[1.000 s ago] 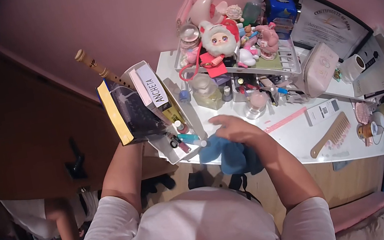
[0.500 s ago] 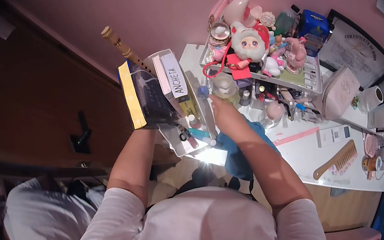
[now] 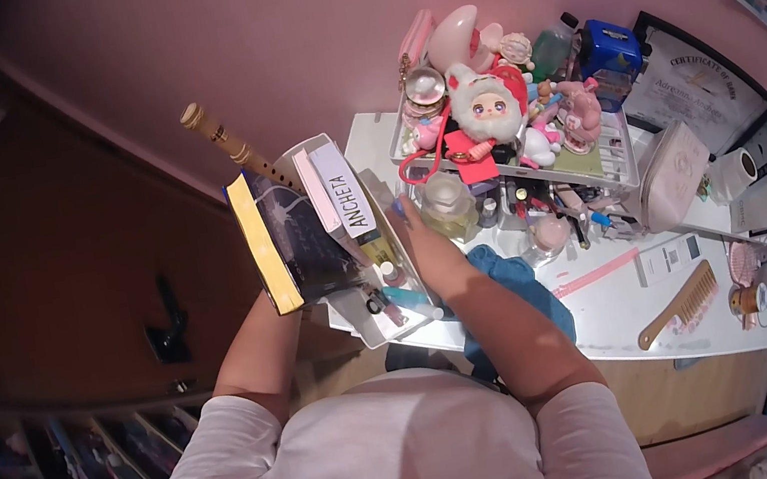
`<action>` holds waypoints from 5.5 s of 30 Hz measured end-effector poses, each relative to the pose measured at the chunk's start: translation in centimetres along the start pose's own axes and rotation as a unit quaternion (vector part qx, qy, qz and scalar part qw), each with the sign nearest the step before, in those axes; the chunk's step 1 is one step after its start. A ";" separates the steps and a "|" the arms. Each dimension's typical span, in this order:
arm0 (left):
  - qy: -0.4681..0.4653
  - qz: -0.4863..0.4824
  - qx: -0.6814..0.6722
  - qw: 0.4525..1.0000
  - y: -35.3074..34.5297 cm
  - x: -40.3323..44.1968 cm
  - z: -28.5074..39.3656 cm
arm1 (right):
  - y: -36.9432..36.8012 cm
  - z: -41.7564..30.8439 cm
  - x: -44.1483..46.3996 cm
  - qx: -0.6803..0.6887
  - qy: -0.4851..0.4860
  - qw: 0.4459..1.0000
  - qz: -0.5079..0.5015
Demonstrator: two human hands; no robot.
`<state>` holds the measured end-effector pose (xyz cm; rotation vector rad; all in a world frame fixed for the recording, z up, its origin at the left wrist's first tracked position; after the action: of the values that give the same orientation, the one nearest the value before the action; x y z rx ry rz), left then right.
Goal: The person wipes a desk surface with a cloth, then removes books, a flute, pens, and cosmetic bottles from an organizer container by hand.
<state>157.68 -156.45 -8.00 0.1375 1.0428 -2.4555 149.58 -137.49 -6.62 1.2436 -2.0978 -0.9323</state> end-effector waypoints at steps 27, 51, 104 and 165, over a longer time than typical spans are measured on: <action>0.000 -0.007 -0.001 1.000 0.2 0.2 -1.2 | 6.8 -3.9 -9.0 -0.110 -0.068 0.986 0.109; 0.002 -0.013 0.008 1.000 -0.4 0.7 -1.6 | 6.2 -9.2 -5.6 -0.091 0.009 0.996 0.019; -0.147 0.117 0.150 0.971 -0.8 -6.3 -8.0 | 8.1 -3.2 -20.9 -0.050 -0.003 0.999 0.001; -0.223 -0.070 0.748 0.621 -1.8 -10.5 -3.6 | -3.3 -10.7 -11.4 0.026 0.109 0.989 -0.098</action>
<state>165.86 -148.84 -6.58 -0.0606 -1.3988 -2.5194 164.15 -131.55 -3.51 1.5264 -1.8654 -0.7877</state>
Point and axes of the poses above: each hand's wrist, its own x-axis towards the middle knuckle, its own y-axis out of the back of the hand, z = x × y, the point moved 5 cm from there along x, towards the middle knuckle, and after that the axes turned 1 degree about -y, right-handed, at the moved point
